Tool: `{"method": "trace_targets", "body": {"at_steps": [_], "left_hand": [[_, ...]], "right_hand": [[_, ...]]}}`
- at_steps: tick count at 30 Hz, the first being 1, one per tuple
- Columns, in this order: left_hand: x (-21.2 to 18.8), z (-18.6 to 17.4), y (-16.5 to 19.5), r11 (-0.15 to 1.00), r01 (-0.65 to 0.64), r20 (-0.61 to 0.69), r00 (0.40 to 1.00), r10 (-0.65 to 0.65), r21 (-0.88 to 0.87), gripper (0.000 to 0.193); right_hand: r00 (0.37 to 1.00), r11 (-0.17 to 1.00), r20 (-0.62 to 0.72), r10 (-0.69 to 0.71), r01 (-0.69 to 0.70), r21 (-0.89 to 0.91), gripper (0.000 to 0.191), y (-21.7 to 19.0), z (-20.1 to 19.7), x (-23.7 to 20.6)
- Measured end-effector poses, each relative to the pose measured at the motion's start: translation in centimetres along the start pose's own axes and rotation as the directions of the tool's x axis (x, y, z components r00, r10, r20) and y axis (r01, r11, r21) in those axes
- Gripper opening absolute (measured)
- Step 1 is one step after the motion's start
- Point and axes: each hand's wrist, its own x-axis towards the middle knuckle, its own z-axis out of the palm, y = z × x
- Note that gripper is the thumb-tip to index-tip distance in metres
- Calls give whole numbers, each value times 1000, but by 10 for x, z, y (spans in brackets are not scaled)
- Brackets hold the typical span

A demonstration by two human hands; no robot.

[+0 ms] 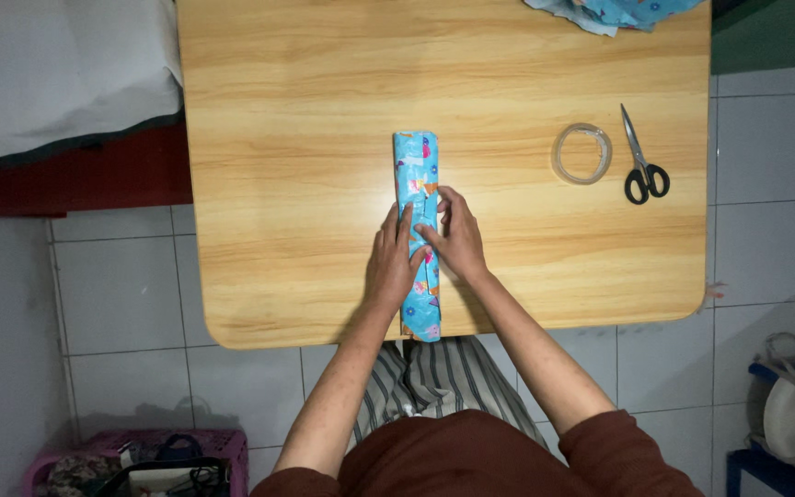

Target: The person folds a pleated edge on a pink paper-wrapped item, then lays a black rectangular box on blue patterned wrapping paper, cuts pieces of tape with scissors, and wraps the paper around the box, folding and taping the ends closed on the table.

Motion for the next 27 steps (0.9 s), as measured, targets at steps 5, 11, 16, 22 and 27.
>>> {"method": "trace_targets", "body": {"at_steps": [5, 11, 16, 22, 27], "left_hand": [[-1, 1, 0, 1000, -11, -3, 1000, 11, 12, 82], [-1, 4, -3, 1000, -8, -20, 1000, 8, -2, 82], [-4, 4, -10, 995, -13, -26, 1000, 11, -98, 79], [-4, 6, -20, 985, -60, -50, 997, 53, -163, 74], [-5, 10, -22, 987, -19, -40, 999, 13, -160, 73]], "right_hand": [[990, 989, -73, 123, -128, -77, 57, -15, 7, 6], [984, 987, -138, 109, -124, -107, 61, -14, 15, 8], [992, 993, -49, 119, -118, 21, 66, 4, 6, -8], [998, 976, -24, -66, 59, -211, 77, 16, 4, -67], [993, 972, -41, -114, 102, -213, 88, 6, 10, -105]]}}
